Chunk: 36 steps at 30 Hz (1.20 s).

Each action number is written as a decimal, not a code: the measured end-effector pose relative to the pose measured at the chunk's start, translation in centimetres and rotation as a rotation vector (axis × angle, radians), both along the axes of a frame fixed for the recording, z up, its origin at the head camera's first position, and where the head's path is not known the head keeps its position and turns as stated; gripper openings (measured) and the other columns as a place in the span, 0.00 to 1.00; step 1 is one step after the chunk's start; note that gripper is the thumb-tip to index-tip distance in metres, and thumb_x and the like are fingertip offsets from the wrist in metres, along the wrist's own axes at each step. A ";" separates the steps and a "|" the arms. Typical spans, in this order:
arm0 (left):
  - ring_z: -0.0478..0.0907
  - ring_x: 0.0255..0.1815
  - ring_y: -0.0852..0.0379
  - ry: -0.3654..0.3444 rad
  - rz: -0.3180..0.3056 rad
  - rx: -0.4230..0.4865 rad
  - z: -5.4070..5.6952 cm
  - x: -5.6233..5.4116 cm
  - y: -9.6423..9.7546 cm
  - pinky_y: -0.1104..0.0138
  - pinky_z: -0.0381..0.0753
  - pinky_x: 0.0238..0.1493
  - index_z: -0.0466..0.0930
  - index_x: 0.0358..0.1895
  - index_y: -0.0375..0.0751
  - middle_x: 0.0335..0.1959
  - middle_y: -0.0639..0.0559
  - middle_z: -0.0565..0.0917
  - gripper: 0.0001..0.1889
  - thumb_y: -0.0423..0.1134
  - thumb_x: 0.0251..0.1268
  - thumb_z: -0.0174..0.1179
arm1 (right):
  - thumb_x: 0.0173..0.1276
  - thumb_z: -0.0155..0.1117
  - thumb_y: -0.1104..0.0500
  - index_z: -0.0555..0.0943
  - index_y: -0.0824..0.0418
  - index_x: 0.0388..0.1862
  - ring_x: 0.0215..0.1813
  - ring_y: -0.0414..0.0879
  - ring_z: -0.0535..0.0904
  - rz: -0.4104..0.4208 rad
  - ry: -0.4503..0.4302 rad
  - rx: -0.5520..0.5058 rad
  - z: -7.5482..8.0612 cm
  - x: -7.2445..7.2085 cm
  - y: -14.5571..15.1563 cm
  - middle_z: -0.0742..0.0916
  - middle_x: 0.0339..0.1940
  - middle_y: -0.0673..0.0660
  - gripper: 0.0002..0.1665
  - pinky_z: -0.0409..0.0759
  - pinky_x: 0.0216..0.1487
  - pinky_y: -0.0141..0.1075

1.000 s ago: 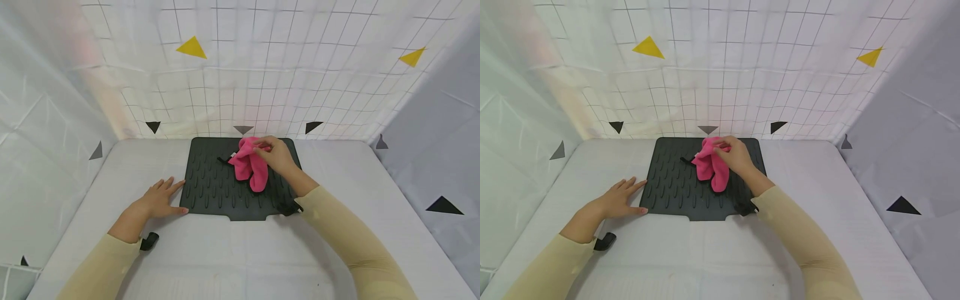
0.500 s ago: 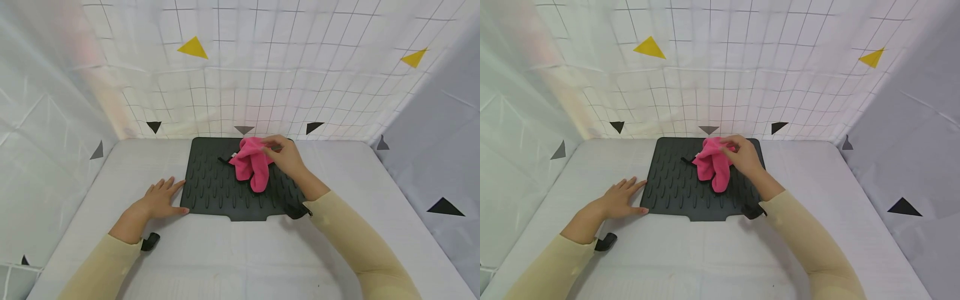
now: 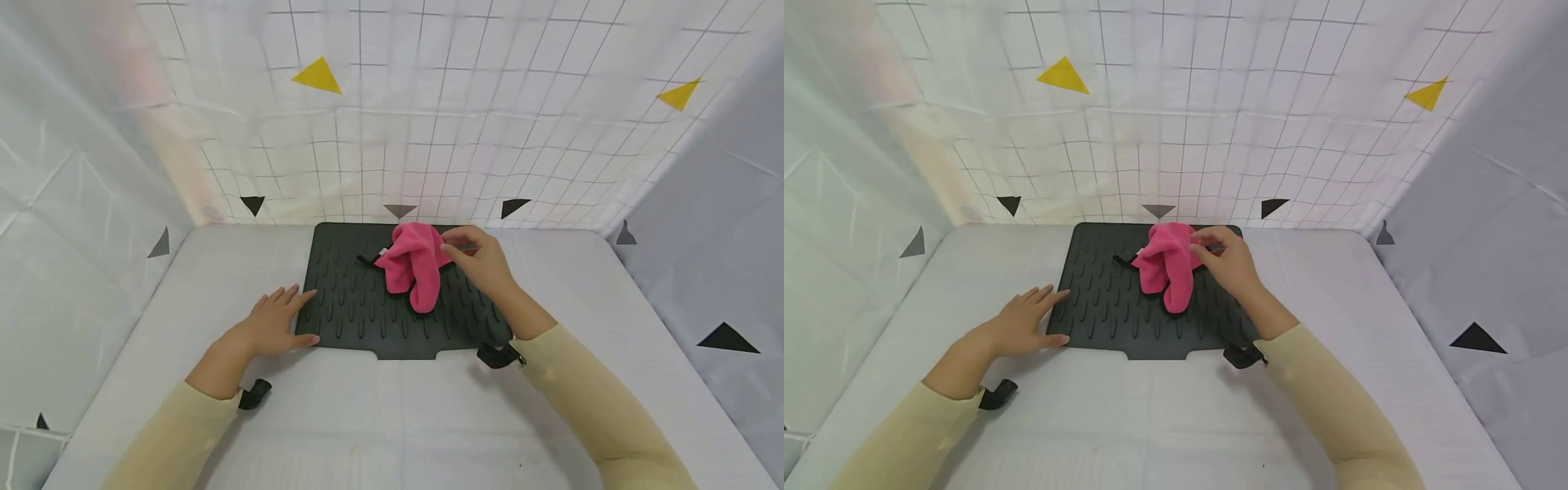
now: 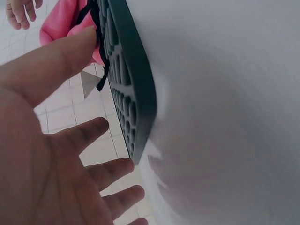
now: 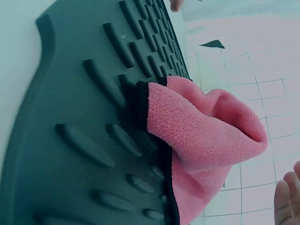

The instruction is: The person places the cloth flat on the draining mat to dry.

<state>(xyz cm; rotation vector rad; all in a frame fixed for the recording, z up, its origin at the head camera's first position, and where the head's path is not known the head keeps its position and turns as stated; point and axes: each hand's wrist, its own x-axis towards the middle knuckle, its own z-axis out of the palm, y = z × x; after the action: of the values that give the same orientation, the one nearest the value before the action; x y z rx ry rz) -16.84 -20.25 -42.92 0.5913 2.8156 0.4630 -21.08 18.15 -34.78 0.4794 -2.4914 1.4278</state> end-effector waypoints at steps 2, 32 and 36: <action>0.51 0.76 0.26 0.009 -0.003 0.005 0.0 -0.1 0.4 0.32 0.47 0.71 0.56 0.79 0.42 0.77 0.29 0.56 0.46 0.62 0.65 0.62 | 0.70 0.66 0.66 0.82 0.71 0.53 0.50 0.54 0.79 0.001 -0.005 -0.003 -0.6 -0.3 0.4 0.84 0.50 0.68 0.15 0.78 0.51 0.43; 0.63 0.74 0.44 0.067 -0.133 0.167 0.8 -4.0 10.9 0.47 0.64 0.72 0.57 0.79 0.51 0.74 0.43 0.67 0.35 0.53 0.73 0.58 | 0.69 0.70 0.58 0.83 0.60 0.53 0.54 0.55 0.81 0.110 -0.140 0.095 -6.9 -1.5 1.7 0.81 0.56 0.59 0.16 0.79 0.54 0.49; 0.63 0.74 0.43 0.065 -0.135 0.170 0.6 -4.5 11.5 0.46 0.64 0.71 0.57 0.79 0.53 0.74 0.42 0.66 0.35 0.54 0.74 0.57 | 0.68 0.70 0.58 0.83 0.59 0.52 0.54 0.54 0.81 0.113 -0.162 0.110 -7.6 -1.4 1.4 0.82 0.55 0.58 0.15 0.80 0.54 0.49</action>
<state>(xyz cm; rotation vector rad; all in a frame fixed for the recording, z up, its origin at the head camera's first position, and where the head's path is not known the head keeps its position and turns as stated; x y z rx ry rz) -21.35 -8.73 -42.34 0.8385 2.7915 0.6715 -22.47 19.58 -42.34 0.5541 -2.7221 1.4281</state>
